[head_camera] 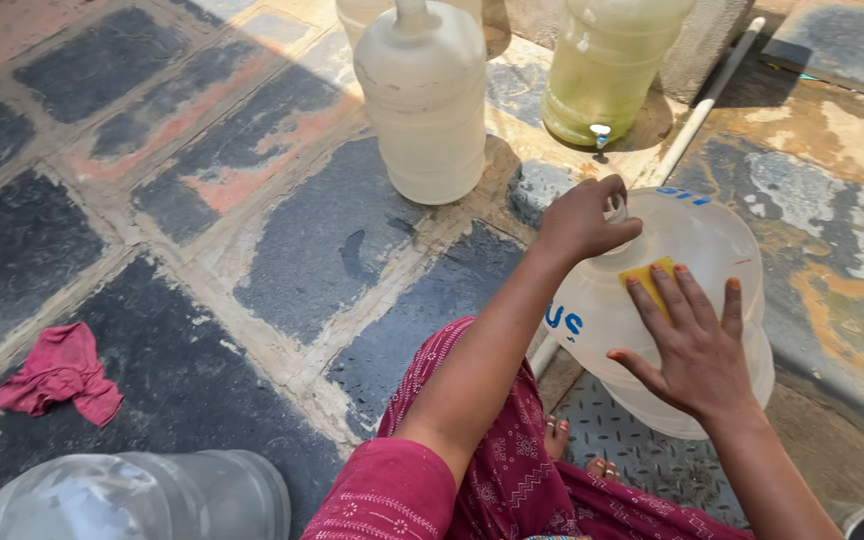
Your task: The person cleans the neck and exterior of a large plastic water jug using a toothbrush and a sponge, periodically dipping the tools into a bucket of water.
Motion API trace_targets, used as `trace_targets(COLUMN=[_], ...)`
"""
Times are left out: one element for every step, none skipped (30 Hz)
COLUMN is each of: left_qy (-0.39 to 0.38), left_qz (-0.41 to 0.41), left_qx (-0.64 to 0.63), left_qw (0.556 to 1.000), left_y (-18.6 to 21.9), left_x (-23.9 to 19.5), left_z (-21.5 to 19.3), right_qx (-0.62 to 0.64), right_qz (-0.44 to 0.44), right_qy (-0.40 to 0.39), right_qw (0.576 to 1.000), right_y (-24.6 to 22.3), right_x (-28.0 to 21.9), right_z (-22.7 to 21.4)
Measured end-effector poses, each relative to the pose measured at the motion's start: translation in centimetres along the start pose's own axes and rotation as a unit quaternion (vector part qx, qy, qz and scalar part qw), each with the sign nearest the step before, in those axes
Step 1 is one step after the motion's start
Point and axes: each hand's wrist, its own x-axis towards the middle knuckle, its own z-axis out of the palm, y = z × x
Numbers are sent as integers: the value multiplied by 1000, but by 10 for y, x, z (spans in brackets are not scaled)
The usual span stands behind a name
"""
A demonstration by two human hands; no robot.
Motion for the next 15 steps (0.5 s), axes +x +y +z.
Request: trace_targets(left_qy=[-18,-37,-37,-37,-34,-26,-22,-17,-21,-25,-28,-32,-38,-44,-42], left_qz=[7,13,18,23,29,36,45,55,41,27,19,1,-15,-31,-34], left_qx=[-5,-11,-7,-3,-6,-8,-24,-39,-25,-11,2,7,12,17,13], left_qw=[1000,999,999,999,999,999,998,998,999,999,999,999,999,998,998], left_y=[-4,-7,-11,-12,-18,-25,-30,-42,-47,-51,-56,-62,-65,-67,-66], left_x=[1,5,4,8,10,10,14,13,18,22,26,28,29,30,30], left_z=[-1,-2,-1,2,3,5,8,9,12,15,12,7,4,0,-2], right_qx=[-159,-313,-188,-58,61,160,265,371,439,464,454,401,330,255,175], right_qz=[13,26,26,32,24,64,115,174,223,244,230,195,136,75,15], right_qy=[-62,-117,-37,40,106,72,16,-59,-119,-162,-179,-164,-94,-22,51], right_qw=[985,942,981,997,992,983,957,910,862,836,842,880,929,964,983], right_y=[5,15,26,41,54,63,74,82,93,100,100,100,97,92,84], right_x=[-2,-5,-11,-16,-19,-24,-30,-33,-36,-41,-37,-35,-32,-27,-22], right_z=[5,10,17,27,44,66,86,109,124,134,143,143,137,126,113])
